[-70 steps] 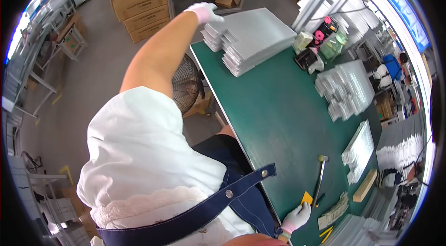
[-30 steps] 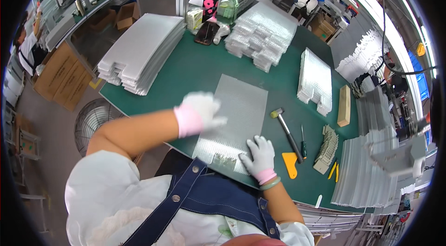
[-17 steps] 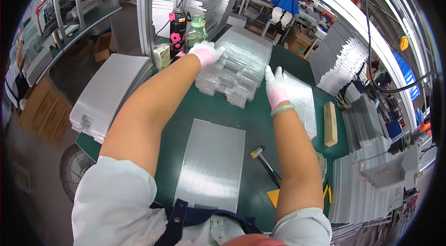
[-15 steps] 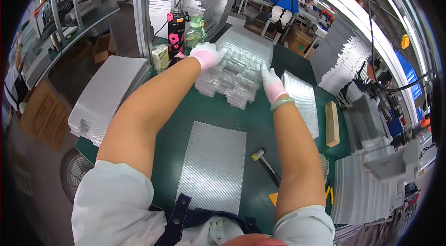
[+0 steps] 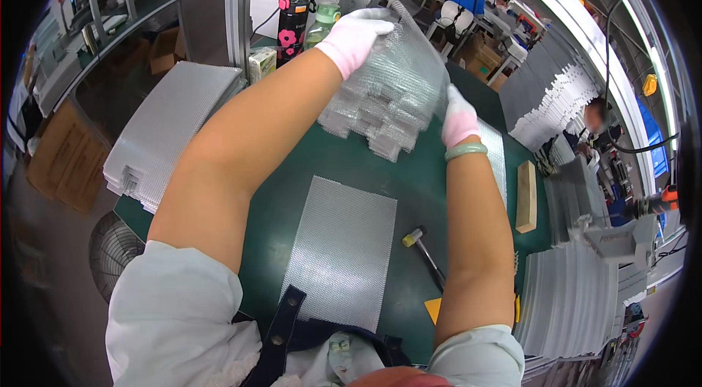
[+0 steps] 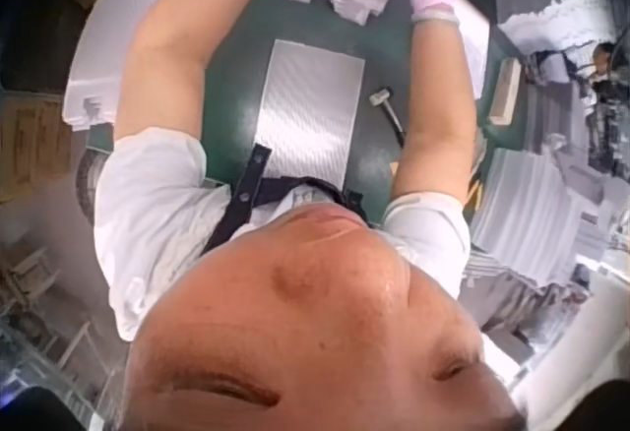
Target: The person assembles rectangular mesh filters by placing a mesh sheet on a table, positioning a small plastic component, and attaching metal frame pieces. They use a hammer to secure the frame and a handheld stapler to fasten the mesh to the frame. The process is repeated for multiple units.
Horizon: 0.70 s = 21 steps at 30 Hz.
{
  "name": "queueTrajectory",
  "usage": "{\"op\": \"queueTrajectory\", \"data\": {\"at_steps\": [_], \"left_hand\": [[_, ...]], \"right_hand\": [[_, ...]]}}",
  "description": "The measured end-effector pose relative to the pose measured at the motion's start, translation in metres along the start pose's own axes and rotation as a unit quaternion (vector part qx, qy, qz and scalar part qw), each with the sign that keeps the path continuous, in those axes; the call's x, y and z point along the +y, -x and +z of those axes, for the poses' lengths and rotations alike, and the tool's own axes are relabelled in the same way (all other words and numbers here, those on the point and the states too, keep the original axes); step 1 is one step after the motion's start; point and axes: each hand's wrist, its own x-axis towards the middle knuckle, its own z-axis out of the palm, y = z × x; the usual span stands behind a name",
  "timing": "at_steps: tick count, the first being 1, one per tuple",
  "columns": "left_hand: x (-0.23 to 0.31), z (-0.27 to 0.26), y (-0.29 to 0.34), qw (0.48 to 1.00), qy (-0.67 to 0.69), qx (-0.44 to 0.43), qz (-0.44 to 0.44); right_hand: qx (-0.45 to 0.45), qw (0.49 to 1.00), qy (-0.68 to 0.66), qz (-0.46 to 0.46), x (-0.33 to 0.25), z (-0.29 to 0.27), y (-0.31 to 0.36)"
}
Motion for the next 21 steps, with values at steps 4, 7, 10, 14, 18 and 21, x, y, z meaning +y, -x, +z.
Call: {"op": "queueTrajectory", "data": {"at_steps": [4,7,10,14,18,21], "left_hand": [[0.015,0.001,0.000,0.943,0.153,0.009,-0.297],[-0.002,-0.014,0.000,0.990,-0.019,-0.101,-0.091],[0.005,-0.013,0.007,0.994,-0.038,-0.099,0.029],[0.028,-0.020,0.033,0.975,-0.185,-0.094,0.074],[0.029,-0.053,0.055,0.976,-0.111,-0.190,0.006],[0.054,-0.025,0.123,0.968,-0.191,-0.146,0.078]], "right_hand": [[0.003,0.994,0.067,-0.090,0.005,-0.001,-0.001],[0.042,0.985,-0.024,-0.167,0.000,0.006,-0.004],[0.068,0.967,-0.092,-0.227,-0.020,0.002,0.009],[-0.016,0.964,-0.206,-0.168,-0.036,-0.023,0.030],[-0.044,0.959,-0.163,-0.225,-0.040,-0.040,0.089],[-0.024,0.958,-0.151,-0.241,-0.028,-0.061,0.141]]}}
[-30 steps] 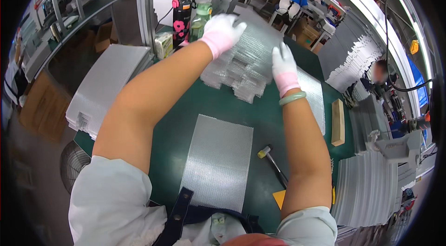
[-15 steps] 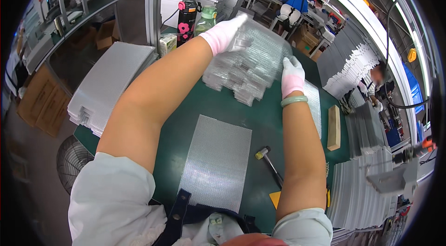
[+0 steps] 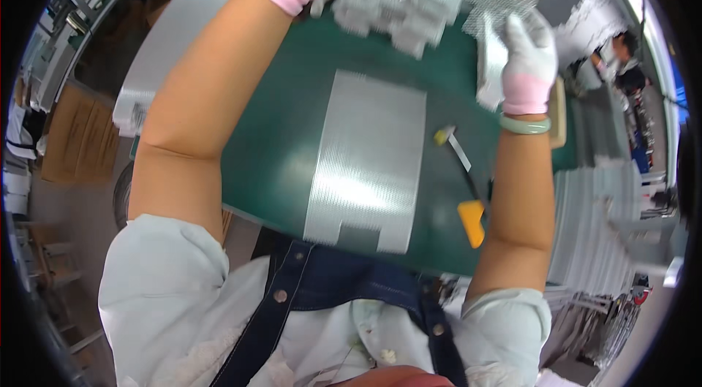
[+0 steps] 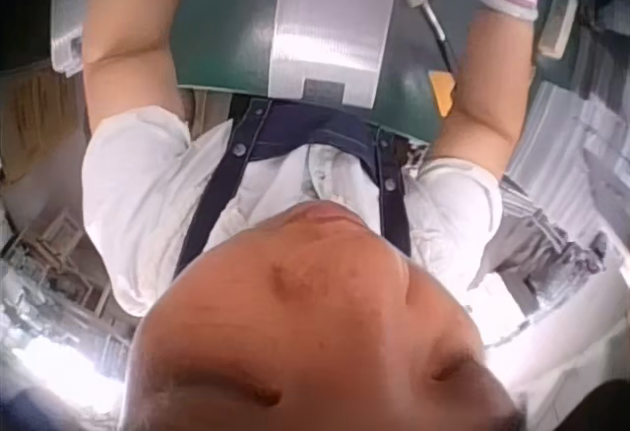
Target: The person assembles rectangular mesh filters by placing a mesh sheet on a table, positioning a small plastic component, and attaching metal frame pieces. They use a hammer to secure the frame and a handheld stapler to fasten the mesh to the frame. The process is repeated for multiple units.
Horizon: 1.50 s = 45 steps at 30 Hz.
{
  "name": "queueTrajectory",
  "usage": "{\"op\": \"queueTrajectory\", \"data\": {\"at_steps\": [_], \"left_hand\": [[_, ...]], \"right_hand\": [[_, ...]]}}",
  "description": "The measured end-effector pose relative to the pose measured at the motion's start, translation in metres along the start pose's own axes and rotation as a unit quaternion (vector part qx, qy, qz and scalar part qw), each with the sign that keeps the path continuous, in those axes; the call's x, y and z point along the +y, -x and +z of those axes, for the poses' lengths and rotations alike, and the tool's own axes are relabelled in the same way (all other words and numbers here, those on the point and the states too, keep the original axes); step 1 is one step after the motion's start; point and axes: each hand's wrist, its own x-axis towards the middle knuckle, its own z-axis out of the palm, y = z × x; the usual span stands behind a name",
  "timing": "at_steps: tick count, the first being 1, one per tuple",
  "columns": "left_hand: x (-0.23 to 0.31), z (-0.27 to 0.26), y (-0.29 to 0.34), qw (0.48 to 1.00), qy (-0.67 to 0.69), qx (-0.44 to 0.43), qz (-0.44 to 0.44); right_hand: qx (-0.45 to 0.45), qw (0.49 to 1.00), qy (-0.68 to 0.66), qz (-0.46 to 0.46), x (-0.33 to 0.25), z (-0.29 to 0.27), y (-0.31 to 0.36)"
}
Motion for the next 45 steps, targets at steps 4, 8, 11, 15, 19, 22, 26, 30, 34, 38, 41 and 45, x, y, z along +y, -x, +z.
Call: {"op": "queueTrajectory", "data": {"at_steps": [4,8,11,15,19,22,26,30,34,38,41,45], "left_hand": [[0.061,0.059,0.106,0.994,-0.038,0.101,-0.018],[0.034,0.087,0.239,0.948,-0.273,0.108,-0.126],[-0.002,0.116,0.313,0.942,-0.292,0.118,-0.119],[-0.024,0.126,0.344,0.901,-0.366,0.066,-0.224],[-0.030,0.132,0.346,0.877,-0.407,0.043,-0.250],[-0.028,0.134,0.345,0.864,-0.436,0.039,-0.250],[-0.027,0.135,0.344,0.851,-0.454,0.033,-0.263],[-0.022,0.132,0.334,0.830,-0.453,-0.020,-0.327],[-0.017,0.128,0.323,0.814,-0.441,-0.050,-0.374],[-0.018,0.129,0.324,0.814,-0.435,-0.051,-0.382],[-0.014,0.135,0.330,0.766,-0.580,-0.011,-0.277],[-0.044,0.121,0.343,0.779,-0.614,-0.122,-0.044]], "right_hand": [[0.021,0.997,0.060,0.033,-0.039,-0.004,0.100],[0.041,0.958,0.240,0.148,-0.044,-0.030,0.238],[-0.033,0.908,0.344,0.235,-0.022,-0.048,0.316],[-0.128,0.835,0.478,0.242,-0.007,-0.052,0.339],[-0.173,0.775,0.560,0.237,0.001,-0.046,0.335],[-0.196,0.746,0.584,0.255,0.001,-0.043,0.332],[-0.206,0.744,0.584,0.250,0.002,-0.044,0.331],[-0.223,0.737,0.586,0.252,-0.002,-0.042,0.325],[-0.218,0.745,0.582,0.242,0.000,-0.045,0.326],[-0.220,0.741,0.571,0.277,-0.005,-0.041,0.321],[-0.199,0.716,0.616,0.260,-0.013,-0.034,0.322],[-0.245,0.737,0.621,-0.106,0.011,-0.056,0.327]]}}
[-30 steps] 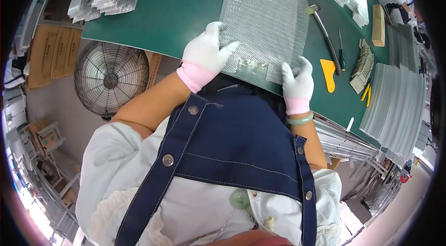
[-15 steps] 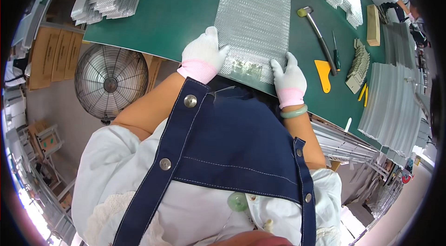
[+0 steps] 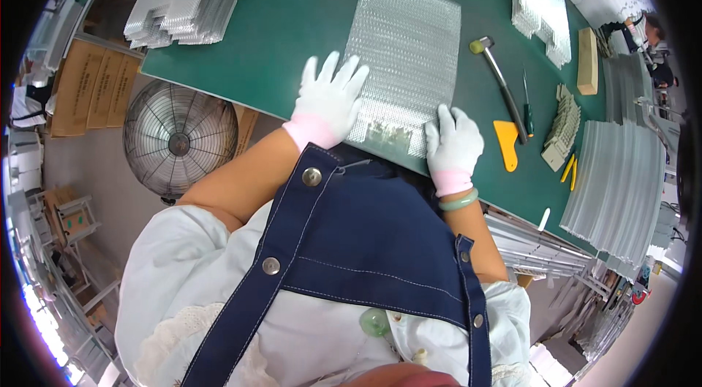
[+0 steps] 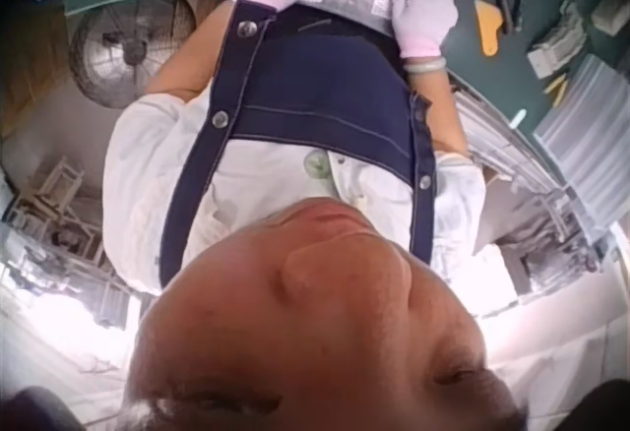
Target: The person assembles rectangular mesh filters by placing a mesh sheet on a table, positioning a small plastic component, and attaching metal frame pieces. They use a hammer to secure the frame and a handheld stapler to fasten the mesh to the frame. The process is repeated for multiple units.
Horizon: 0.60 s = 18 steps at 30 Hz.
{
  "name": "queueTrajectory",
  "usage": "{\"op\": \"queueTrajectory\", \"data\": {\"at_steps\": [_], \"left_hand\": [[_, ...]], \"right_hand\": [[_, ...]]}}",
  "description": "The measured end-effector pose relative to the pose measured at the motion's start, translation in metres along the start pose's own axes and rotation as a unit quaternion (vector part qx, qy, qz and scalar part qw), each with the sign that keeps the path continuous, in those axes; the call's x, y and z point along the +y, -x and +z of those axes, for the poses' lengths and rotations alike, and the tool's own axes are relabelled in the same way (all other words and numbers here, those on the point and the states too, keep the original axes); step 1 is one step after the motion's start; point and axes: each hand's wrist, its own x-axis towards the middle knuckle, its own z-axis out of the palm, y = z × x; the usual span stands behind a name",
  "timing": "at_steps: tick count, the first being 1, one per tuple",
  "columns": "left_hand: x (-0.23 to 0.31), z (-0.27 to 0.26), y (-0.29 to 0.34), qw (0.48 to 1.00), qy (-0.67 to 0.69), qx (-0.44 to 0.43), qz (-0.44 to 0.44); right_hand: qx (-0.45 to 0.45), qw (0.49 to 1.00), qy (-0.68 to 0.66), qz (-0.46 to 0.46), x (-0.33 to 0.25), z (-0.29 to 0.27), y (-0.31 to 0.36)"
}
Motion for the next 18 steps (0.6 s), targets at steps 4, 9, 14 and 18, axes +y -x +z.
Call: {"op": "queueTrajectory", "data": {"at_steps": [4,9,14,18], "left_hand": [[-0.005,-0.006,-0.005,0.998,0.050,-0.038,0.006],[-0.006,-0.014,-0.032,0.996,0.053,-0.060,0.031],[-0.010,-0.026,-0.053,0.993,0.055,-0.086,0.065],[-0.010,-0.028,-0.056,0.990,0.072,-0.110,0.049]], "right_hand": [[-0.118,0.986,-0.118,-0.005,0.022,-0.020,-0.028],[-0.006,0.957,-0.231,0.173,0.129,-0.022,-0.171],[-0.005,0.911,0.039,0.411,0.247,0.035,-0.276],[-0.111,0.881,0.066,0.454,0.242,0.043,-0.309]]}}
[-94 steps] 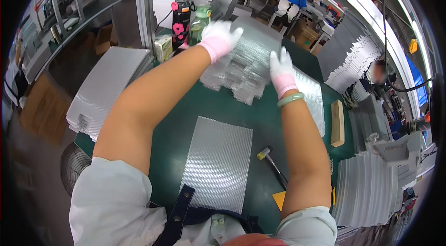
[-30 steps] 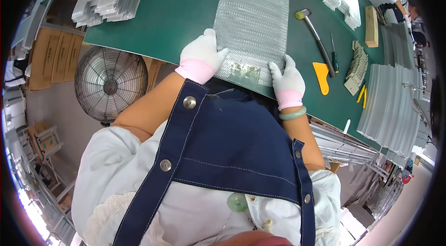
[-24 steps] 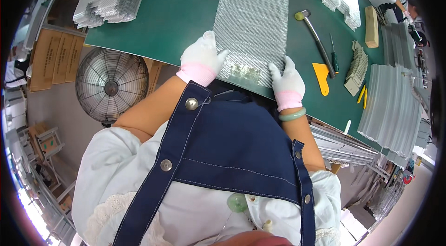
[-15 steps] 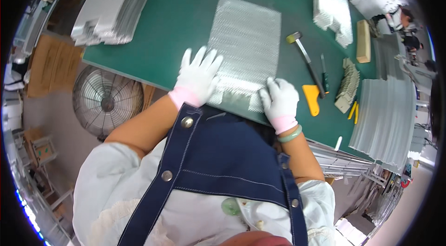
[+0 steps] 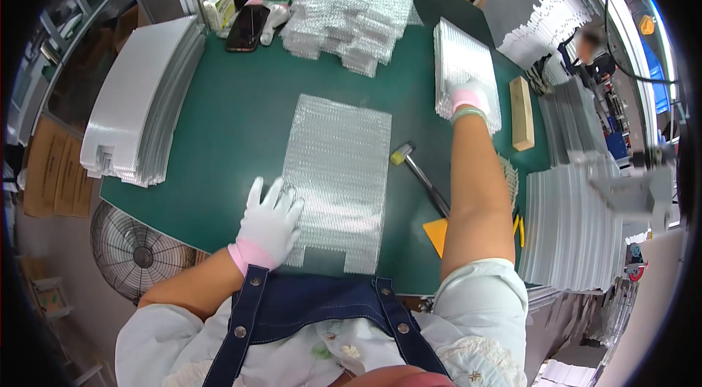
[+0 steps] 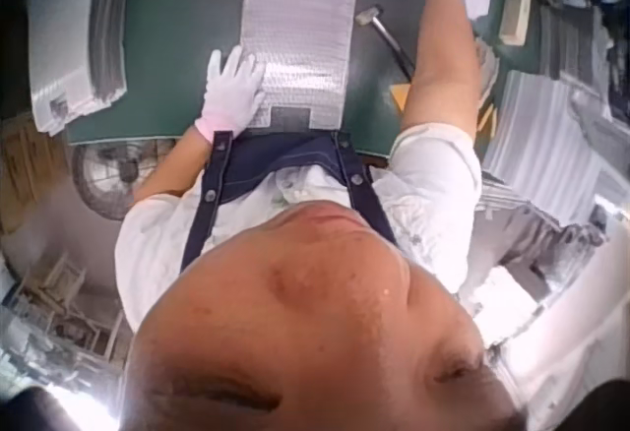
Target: The person assembles rectangular mesh filters by placing a mesh sheet on a table, positioning a small plastic component, and attaching metal frame pieces. They use a hammer to secure the frame and a handheld stapler to fasten the mesh to the frame. The process is repeated for multiple units.
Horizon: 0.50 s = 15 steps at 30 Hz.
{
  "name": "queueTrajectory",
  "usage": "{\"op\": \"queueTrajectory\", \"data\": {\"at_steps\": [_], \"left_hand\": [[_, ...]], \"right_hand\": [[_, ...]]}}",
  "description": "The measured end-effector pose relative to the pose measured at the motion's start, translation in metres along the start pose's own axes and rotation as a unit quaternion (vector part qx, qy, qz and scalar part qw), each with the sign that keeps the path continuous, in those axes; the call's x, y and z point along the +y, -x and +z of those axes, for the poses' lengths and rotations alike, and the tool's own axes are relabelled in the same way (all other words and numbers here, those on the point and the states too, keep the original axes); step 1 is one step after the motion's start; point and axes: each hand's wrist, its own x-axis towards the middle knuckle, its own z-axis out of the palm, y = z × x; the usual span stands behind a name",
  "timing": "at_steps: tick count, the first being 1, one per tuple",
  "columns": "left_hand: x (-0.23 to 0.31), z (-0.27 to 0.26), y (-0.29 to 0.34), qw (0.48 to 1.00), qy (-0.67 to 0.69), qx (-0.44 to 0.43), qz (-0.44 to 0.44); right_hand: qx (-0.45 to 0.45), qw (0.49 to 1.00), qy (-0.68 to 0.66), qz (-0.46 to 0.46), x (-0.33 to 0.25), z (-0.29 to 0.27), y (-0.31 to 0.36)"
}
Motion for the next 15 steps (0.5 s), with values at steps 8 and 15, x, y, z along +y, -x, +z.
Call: {"op": "queueTrajectory", "data": {"at_steps": [8,15], "left_hand": [[-0.002,-0.002,-0.005,1.000,-0.003,0.013,0.008],[-0.005,-0.012,-0.015,0.999,-0.018,-0.007,0.040]], "right_hand": [[-0.016,1.000,-0.019,-0.018,0.010,-0.009,-0.035],[0.347,0.904,-0.241,0.063,0.050,-0.095,-0.029]]}}
